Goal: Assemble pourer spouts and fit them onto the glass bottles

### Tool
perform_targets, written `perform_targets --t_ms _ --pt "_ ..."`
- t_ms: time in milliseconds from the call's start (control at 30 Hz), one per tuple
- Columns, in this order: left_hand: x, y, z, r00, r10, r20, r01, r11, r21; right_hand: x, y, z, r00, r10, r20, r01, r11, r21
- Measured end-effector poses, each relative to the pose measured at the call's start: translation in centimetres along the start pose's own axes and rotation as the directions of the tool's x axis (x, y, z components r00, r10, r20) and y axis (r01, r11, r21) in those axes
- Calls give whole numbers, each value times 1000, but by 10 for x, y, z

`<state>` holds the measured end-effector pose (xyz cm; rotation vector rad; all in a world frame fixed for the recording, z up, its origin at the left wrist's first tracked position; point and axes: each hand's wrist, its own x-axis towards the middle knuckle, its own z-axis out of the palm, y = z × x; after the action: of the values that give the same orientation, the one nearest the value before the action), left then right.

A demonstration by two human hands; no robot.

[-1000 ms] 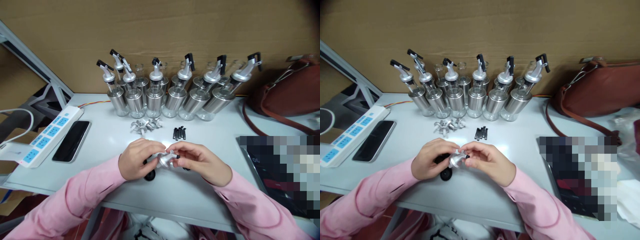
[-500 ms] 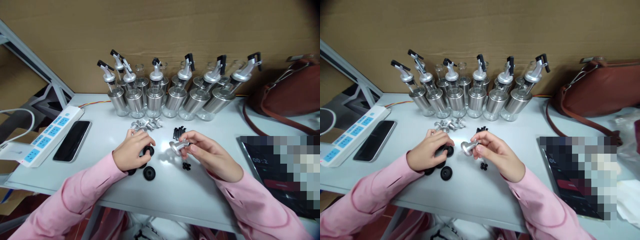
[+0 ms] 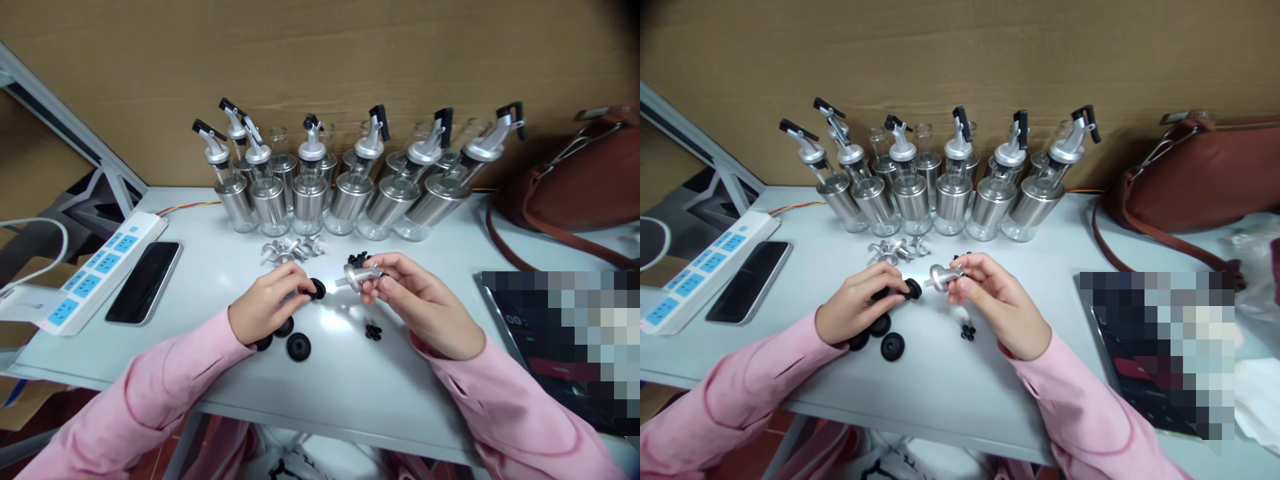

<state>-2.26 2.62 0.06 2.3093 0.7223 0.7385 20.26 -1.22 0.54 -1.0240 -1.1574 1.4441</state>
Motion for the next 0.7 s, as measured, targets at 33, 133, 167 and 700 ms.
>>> perform_targets --t_ms 33,133,167,700 --pt "0 1 0 999 12 -32 -12 1000 -8 0 0 0 1000 -12 -16 12 1000 -6" --pt "1 4 -1 992 40 -120 -48 996 -69 -1 0 -1 1000 -17 -20 17 1000 -18" --pt "1 5 -1 990 38 -137 -53 993 -104 -1 0 0 1000 -4 1 4 1000 -17" --pt "1 13 4 986 -138 -92 64 828 -557 -3 -5 6 971 94 222 -119 988 102"
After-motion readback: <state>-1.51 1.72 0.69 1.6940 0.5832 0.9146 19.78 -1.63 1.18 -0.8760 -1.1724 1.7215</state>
